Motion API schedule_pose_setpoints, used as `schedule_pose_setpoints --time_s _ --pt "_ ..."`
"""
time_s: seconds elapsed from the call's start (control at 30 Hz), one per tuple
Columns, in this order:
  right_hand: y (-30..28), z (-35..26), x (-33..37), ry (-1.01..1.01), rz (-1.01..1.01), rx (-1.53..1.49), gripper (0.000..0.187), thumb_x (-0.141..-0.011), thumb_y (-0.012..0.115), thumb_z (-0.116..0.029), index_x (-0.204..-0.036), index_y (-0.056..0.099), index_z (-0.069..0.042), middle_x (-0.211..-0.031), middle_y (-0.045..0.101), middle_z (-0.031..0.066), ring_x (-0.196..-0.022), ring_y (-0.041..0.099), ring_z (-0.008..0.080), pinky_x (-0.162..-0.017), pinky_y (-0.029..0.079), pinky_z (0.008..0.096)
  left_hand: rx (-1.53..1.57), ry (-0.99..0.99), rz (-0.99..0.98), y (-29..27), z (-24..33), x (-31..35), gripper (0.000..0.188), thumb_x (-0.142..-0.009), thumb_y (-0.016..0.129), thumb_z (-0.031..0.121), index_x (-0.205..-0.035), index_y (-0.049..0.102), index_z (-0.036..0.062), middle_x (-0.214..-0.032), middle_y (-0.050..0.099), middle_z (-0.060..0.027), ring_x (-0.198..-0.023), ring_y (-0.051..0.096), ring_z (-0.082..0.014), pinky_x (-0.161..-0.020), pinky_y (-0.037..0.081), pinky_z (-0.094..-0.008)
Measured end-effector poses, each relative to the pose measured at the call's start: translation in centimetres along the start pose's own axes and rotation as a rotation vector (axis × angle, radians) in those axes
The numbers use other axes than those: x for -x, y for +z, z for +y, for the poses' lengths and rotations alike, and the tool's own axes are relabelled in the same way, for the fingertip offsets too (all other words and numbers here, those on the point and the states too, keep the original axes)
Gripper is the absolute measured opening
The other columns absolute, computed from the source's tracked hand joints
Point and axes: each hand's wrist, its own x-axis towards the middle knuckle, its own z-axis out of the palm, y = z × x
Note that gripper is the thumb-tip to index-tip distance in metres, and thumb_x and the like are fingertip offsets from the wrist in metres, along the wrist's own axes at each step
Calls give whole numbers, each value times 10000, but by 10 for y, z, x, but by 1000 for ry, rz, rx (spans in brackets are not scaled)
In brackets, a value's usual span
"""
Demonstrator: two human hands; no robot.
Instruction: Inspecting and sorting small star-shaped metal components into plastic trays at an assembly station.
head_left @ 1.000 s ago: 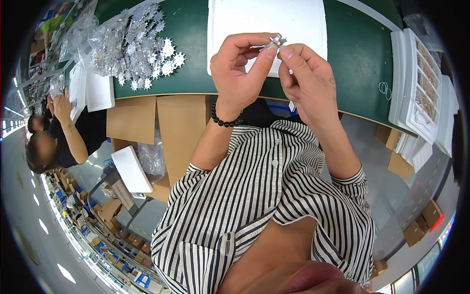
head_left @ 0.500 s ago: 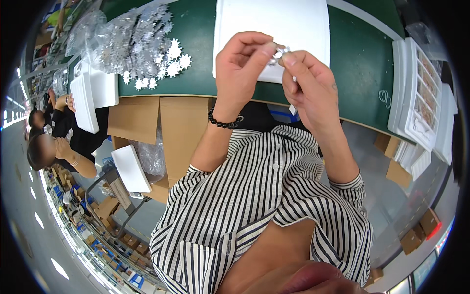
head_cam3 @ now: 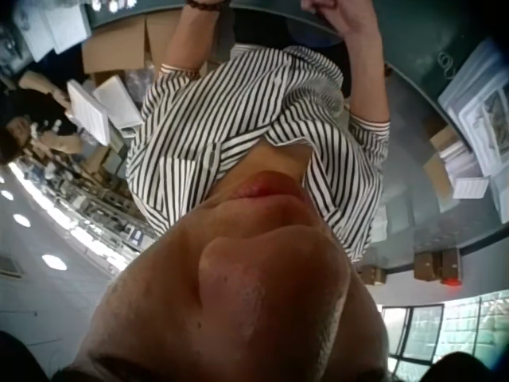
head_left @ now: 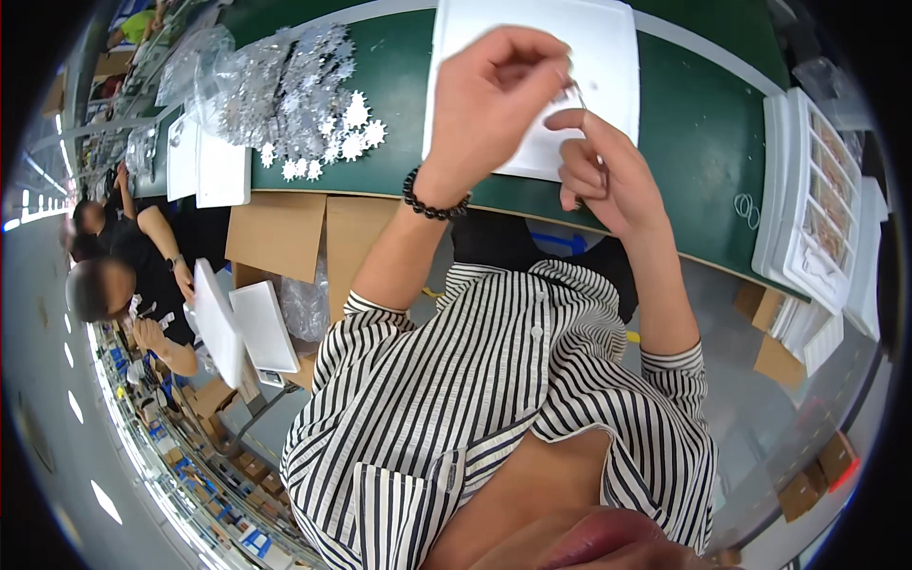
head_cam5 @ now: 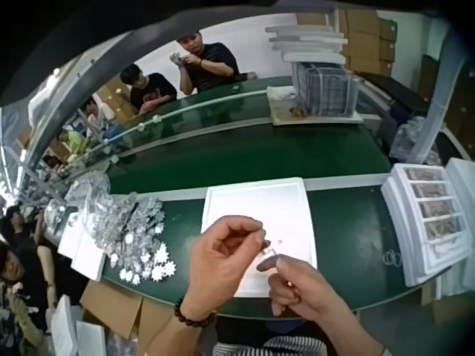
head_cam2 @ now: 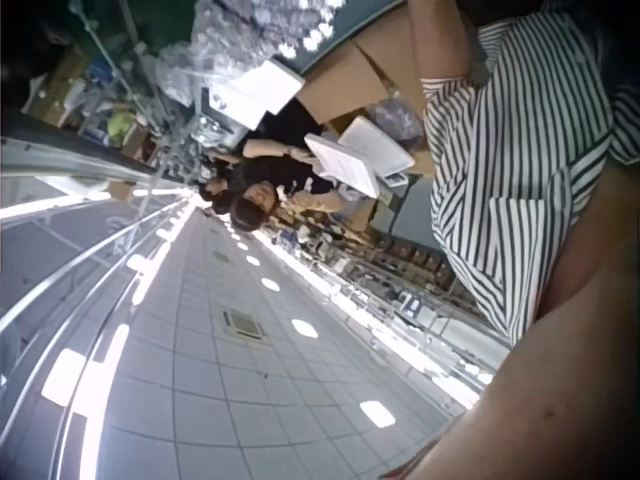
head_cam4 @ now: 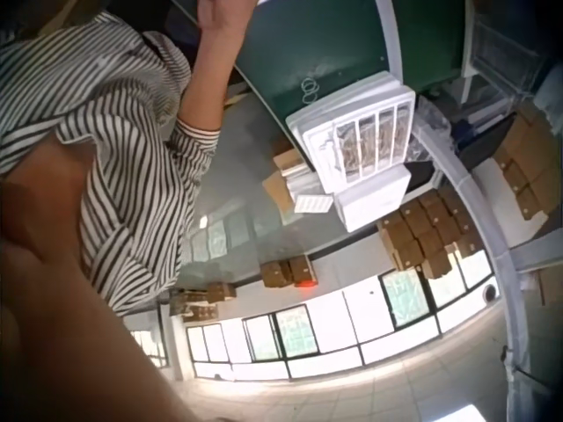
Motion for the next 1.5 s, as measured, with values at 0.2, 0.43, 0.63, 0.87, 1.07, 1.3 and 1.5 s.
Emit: schedule_pose_setpoints --time_s 0.2,0.43,0.63,0.87,1.07,1.3,1.5 --pt "-7 -14 8 7 267 268 373 -1015 621 -275 -1307 575 -47 -633 422 -26 -505 309 40 -459 279 186 -41 -21 -63 12 7 -15 168 -874 729 28 -1035 717 -17 -894 730 -108 -799 676 -191 -751 546 -262" --pt "6 -43 -27 -387 267 1137 365 -897 743 -348 -1106 725 -49 -667 533 -8 -625 464 113 -585 383 260 -128 -61 -34 6 21 -24 104 -874 704 16 -969 714 -26 -859 722 -96 -735 646 -176 -694 525 -249" --pt "23 -46 -36 -211 358 1417 329 -915 703 -339 -1009 734 -25 -721 580 7 -645 467 118 -603 387 250 -93 -56 152 -22 -21 -28 101 -881 687 24 -962 699 -35 -845 716 -90 -693 628 -167 -650 512 -247" --pt "-9 -39 -51 -370 387 778 342 -989 648 -271 -1254 678 -56 -852 596 28 -735 469 99 -645 377 236 -1516 85 187 -178 -80 21 336 -867 698 214 -1174 726 82 -992 672 -138 -928 583 -369 -885 487 -433" --pt "-8 -2 -52 -413 398 877 336 -1031 577 -241 -1273 646 -19 -785 543 8 -710 444 96 -642 365 223 -1494 216 48 -208 -96 38 260 -784 692 145 -1041 720 109 -965 668 -113 -885 586 -342 -797 518 -412" --pt "18 2 -43 -481 504 1035 259 -1051 511 -162 -1197 665 -14 -733 490 -10 -677 425 90 -640 354 212 -1392 250 -14 -206 -95 21 250 -782 709 86 -1031 715 84 -901 670 -97 -833 601 -321 -773 519 -402" --pt "31 2 -32 -386 346 993 233 -1031 546 -153 -1160 696 -29 -724 495 -16 -669 421 78 -618 344 214 -846 61 38 -156 -55 23 246 -810 722 37 -1057 724 37 -885 699 -81 -789 650 -221 -738 543 -321"
